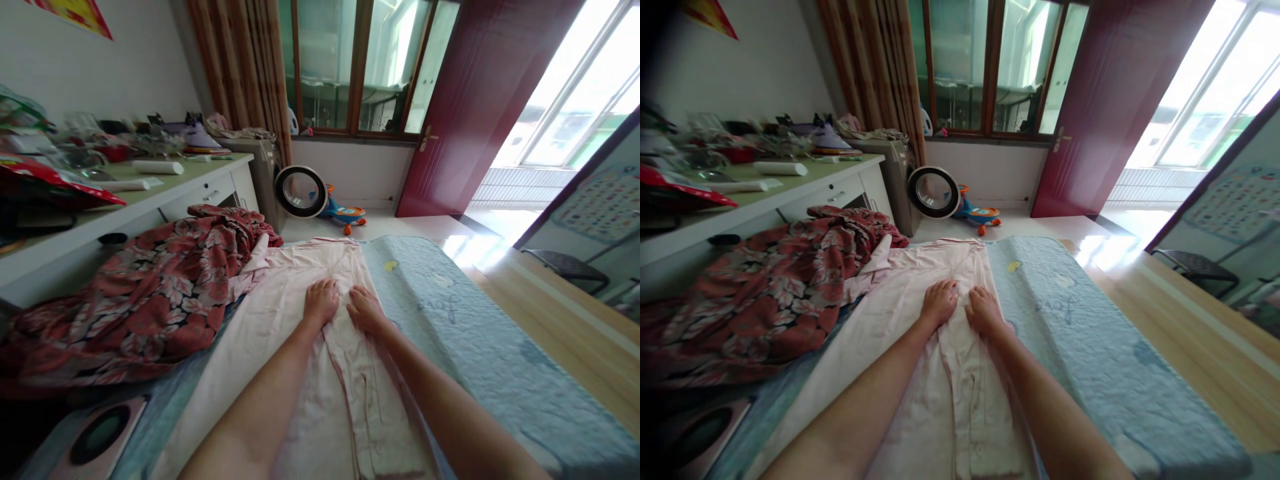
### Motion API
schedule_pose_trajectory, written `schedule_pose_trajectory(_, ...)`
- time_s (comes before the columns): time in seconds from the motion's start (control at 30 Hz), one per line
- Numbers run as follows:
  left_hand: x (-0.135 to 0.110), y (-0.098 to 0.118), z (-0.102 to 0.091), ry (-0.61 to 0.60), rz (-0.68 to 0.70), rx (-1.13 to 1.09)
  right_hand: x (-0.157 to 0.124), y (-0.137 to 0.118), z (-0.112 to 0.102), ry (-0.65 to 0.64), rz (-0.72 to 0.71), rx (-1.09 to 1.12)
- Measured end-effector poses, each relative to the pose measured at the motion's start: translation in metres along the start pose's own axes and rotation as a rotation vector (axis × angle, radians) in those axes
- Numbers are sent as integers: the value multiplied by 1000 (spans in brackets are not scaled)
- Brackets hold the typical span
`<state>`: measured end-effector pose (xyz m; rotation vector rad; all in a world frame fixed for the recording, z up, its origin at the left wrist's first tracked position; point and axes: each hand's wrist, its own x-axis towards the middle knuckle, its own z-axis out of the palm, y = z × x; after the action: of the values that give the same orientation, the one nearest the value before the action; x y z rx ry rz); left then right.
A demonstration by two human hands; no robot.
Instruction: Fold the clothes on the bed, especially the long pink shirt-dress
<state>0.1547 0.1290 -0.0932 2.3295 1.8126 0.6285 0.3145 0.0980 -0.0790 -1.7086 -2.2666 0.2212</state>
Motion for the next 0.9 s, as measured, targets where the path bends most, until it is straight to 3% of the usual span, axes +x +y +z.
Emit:
schedule_pose_trajectory(0.17, -1, -24, -26, -87, 42, 9, -19, -22, -5, 81, -45, 89)
schedule_pose_trajectory(0.37, -11, -87, -100, 132, -143, 303, -40, -35, 5, 29, -89, 36)
schedule_pose_trajectory(0.5, -22, -117, -132, 52, -270, 475, -41, -31, 10, 52, -90, 20)
schedule_pose_trajectory(0.73, -15, -132, -134, -23, -414, 610, -41, -30, 9, 45, -85, 45)
schedule_pose_trajectory(0.9, -4, -127, -131, -47, -322, 610, -42, -30, 7, 45, -81, 56)
